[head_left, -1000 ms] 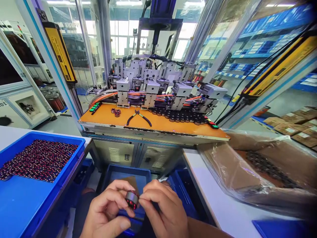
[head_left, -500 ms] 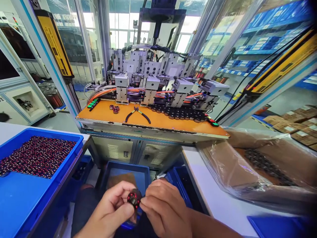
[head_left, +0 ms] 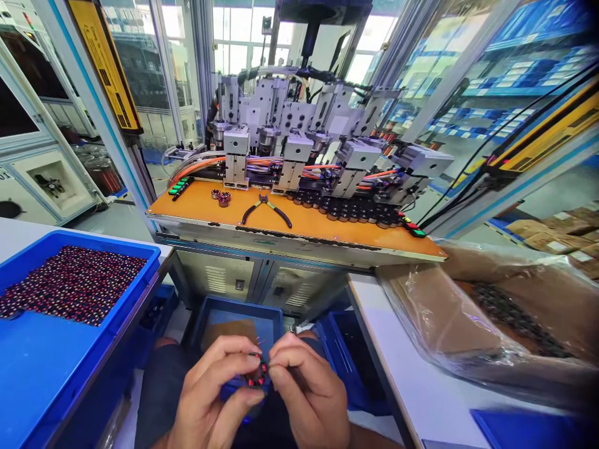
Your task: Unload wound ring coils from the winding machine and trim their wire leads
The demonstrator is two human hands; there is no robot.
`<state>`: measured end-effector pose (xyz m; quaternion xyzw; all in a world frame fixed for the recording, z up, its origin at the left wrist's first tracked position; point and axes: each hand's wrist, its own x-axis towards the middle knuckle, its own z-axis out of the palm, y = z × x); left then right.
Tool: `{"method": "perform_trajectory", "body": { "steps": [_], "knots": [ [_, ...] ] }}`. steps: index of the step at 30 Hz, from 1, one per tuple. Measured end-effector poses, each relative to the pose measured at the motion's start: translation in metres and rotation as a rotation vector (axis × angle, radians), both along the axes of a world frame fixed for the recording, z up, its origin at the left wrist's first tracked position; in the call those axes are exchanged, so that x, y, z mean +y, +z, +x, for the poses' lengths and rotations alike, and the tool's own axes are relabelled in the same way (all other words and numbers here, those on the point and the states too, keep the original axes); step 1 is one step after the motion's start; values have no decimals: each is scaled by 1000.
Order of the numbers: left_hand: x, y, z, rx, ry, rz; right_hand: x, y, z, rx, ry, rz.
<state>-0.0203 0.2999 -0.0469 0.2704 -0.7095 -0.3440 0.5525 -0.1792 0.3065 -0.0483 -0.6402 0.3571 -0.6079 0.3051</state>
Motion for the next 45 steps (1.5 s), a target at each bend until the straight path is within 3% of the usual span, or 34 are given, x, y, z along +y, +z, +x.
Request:
{"method": "perform_trajectory", "body": {
  "steps": [8,14,25,28,31,35,37,41,43,45],
  "knots": [
    [7,-18,6,-96,145,87,0,-12,3,-219,123,308],
    [7,-20,1,-11,150,128,0,-14,5,-238,137,351],
    [5,-9,-5,49,60,63,-1,-15,2,-194,95,345],
    [9,-11,-6,70,92,128,-2,-8,-2,-105,43,246],
    [11,-10,-3,112,41,243,-8,0,-9,149,-44,-20],
    [-1,-1,1,400,-284,475,-16,6,-19,468,-30,-555],
    [-9,4,1,460,-435,680,-16,7,-21,508,-42,-706],
    [-15,1,1,270,-654,1037,-11,9,-26,544,-99,-650],
    [-13,-2,1,277,-690,1060,-11,10,-30,541,-60,-627],
    [-11,-2,2,287,-584,980,-13,11,-34,527,-15,-632]
  ]
}}
